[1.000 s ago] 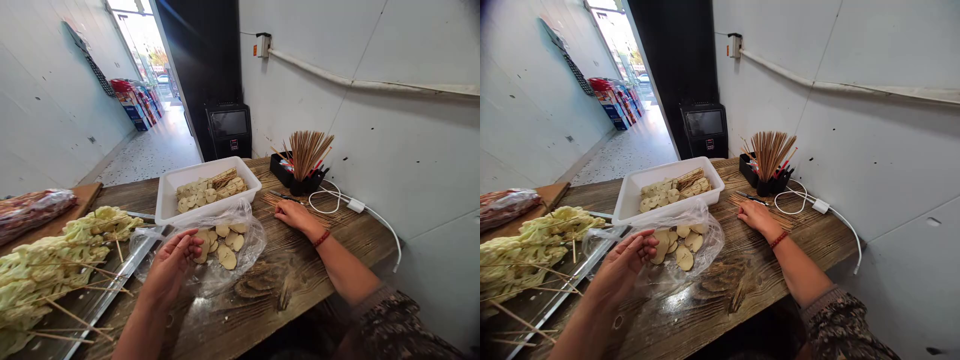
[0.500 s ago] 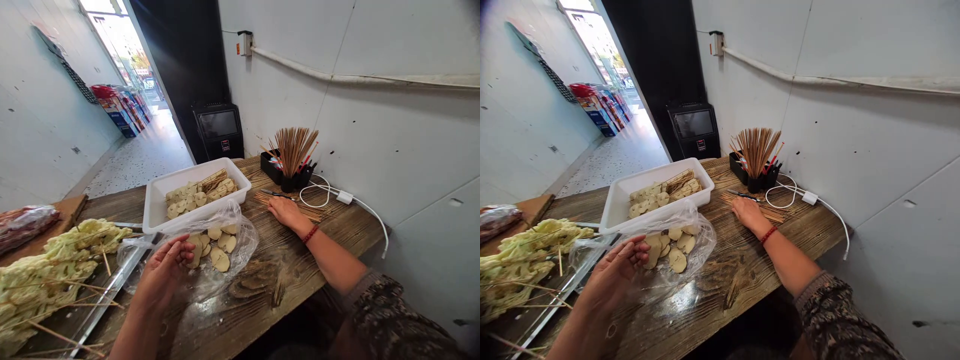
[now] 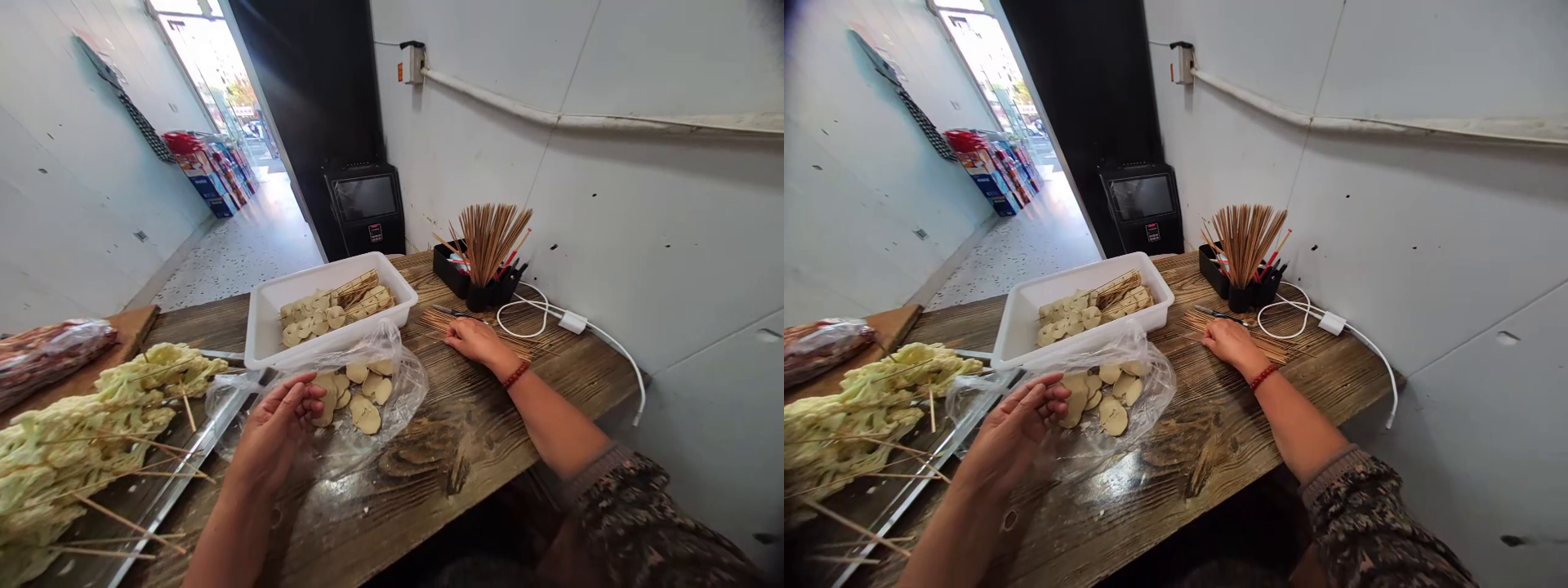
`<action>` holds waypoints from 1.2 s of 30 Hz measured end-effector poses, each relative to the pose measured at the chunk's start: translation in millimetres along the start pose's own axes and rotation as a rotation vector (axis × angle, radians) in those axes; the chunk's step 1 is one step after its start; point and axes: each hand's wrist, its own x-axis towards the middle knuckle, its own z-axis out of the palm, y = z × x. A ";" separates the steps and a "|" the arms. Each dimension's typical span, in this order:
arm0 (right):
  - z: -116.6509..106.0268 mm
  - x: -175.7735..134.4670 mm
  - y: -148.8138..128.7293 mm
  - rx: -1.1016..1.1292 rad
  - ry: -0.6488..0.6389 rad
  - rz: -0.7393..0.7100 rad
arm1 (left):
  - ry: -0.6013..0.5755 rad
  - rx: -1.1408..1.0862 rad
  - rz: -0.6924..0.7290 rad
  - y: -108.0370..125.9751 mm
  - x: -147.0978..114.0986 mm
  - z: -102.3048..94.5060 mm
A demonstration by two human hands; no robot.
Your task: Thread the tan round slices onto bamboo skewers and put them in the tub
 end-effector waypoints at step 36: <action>-40.6 -50.7 -71.8 1.141 0.194 -0.233 | 0.105 0.045 0.183 -6.4 -2.8 -4.6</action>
